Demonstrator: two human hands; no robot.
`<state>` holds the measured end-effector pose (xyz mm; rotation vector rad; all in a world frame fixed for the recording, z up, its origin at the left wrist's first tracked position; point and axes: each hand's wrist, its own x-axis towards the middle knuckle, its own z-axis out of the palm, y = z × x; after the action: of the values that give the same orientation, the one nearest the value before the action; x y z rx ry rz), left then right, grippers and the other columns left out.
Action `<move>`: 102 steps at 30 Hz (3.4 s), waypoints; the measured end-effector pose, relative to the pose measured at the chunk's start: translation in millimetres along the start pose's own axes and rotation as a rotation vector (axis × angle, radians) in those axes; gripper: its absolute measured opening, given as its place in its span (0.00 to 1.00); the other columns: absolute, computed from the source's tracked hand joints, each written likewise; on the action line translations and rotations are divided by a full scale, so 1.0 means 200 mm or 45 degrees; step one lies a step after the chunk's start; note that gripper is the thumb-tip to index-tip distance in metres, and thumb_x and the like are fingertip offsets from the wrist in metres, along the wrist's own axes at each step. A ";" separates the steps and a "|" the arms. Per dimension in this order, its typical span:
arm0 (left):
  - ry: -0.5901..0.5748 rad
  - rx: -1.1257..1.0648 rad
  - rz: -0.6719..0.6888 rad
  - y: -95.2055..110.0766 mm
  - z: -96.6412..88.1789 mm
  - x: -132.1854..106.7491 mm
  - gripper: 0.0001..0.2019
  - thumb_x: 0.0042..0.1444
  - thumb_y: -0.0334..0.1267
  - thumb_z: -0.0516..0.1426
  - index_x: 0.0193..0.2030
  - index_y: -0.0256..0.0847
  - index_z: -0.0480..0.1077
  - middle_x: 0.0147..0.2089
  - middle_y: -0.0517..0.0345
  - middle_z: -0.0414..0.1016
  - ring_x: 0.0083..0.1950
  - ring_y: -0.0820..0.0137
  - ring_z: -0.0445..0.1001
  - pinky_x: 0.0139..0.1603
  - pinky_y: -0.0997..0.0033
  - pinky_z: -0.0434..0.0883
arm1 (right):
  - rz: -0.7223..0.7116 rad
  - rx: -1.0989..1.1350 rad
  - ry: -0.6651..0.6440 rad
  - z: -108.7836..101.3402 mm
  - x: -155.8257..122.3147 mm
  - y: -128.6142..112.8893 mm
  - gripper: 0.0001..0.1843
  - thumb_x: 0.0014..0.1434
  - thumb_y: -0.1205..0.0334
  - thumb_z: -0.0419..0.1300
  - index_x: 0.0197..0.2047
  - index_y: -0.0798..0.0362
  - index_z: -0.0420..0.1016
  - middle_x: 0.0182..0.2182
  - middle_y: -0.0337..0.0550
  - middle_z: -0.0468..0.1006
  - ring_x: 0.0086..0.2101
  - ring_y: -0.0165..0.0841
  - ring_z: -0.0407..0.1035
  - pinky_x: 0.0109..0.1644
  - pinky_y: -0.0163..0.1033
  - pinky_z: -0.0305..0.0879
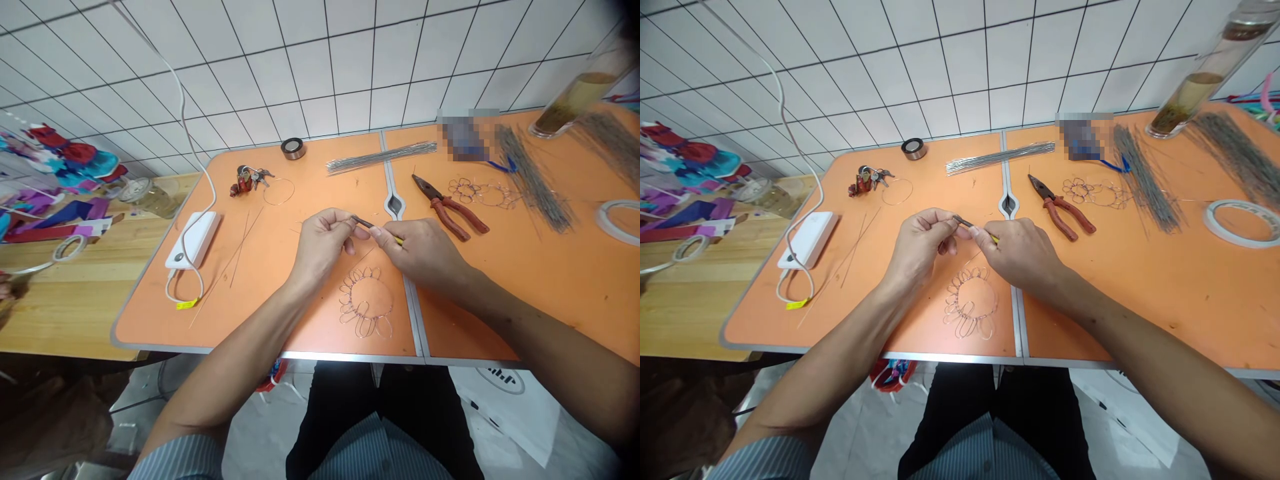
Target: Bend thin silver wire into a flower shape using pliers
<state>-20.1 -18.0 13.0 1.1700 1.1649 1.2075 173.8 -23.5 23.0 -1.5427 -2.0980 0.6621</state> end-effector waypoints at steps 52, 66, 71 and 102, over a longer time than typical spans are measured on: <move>-0.303 -0.624 -0.619 0.03 -0.06 0.06 0.05 0.63 0.28 0.66 0.35 0.36 0.77 0.28 0.57 0.81 0.17 0.82 0.63 0.18 0.81 0.59 | -0.057 0.052 0.058 0.01 0.02 0.06 0.27 0.76 0.46 0.53 0.26 0.48 0.56 0.25 0.40 0.67 0.29 0.35 0.57 0.37 0.46 0.47; -0.295 -0.558 -0.579 0.01 -0.07 0.07 0.06 0.65 0.29 0.64 0.35 0.34 0.75 0.28 0.54 0.83 0.17 0.81 0.66 0.18 0.82 0.60 | -0.097 0.007 0.068 0.02 0.02 0.08 0.28 0.76 0.44 0.52 0.26 0.49 0.56 0.24 0.38 0.65 0.28 0.33 0.54 0.36 0.46 0.44; -0.271 -0.520 -0.551 0.00 -0.07 0.06 0.05 0.66 0.31 0.64 0.37 0.34 0.77 0.28 0.55 0.83 0.17 0.81 0.67 0.18 0.82 0.60 | -0.077 -0.006 0.080 0.01 0.01 0.08 0.28 0.76 0.44 0.52 0.26 0.49 0.57 0.23 0.38 0.65 0.28 0.33 0.53 0.36 0.46 0.43; -0.220 -0.396 -0.455 0.00 -0.05 0.06 0.08 0.58 0.34 0.70 0.34 0.36 0.76 0.27 0.57 0.81 0.17 0.81 0.63 0.18 0.80 0.56 | -0.057 -0.025 0.071 0.02 -0.01 0.07 0.28 0.76 0.44 0.53 0.26 0.49 0.58 0.23 0.39 0.66 0.28 0.33 0.54 0.36 0.46 0.44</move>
<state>-30.0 -6.2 11.5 0.7762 0.9650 0.9514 182.3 -22.0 11.5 -1.5027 -2.0973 0.5778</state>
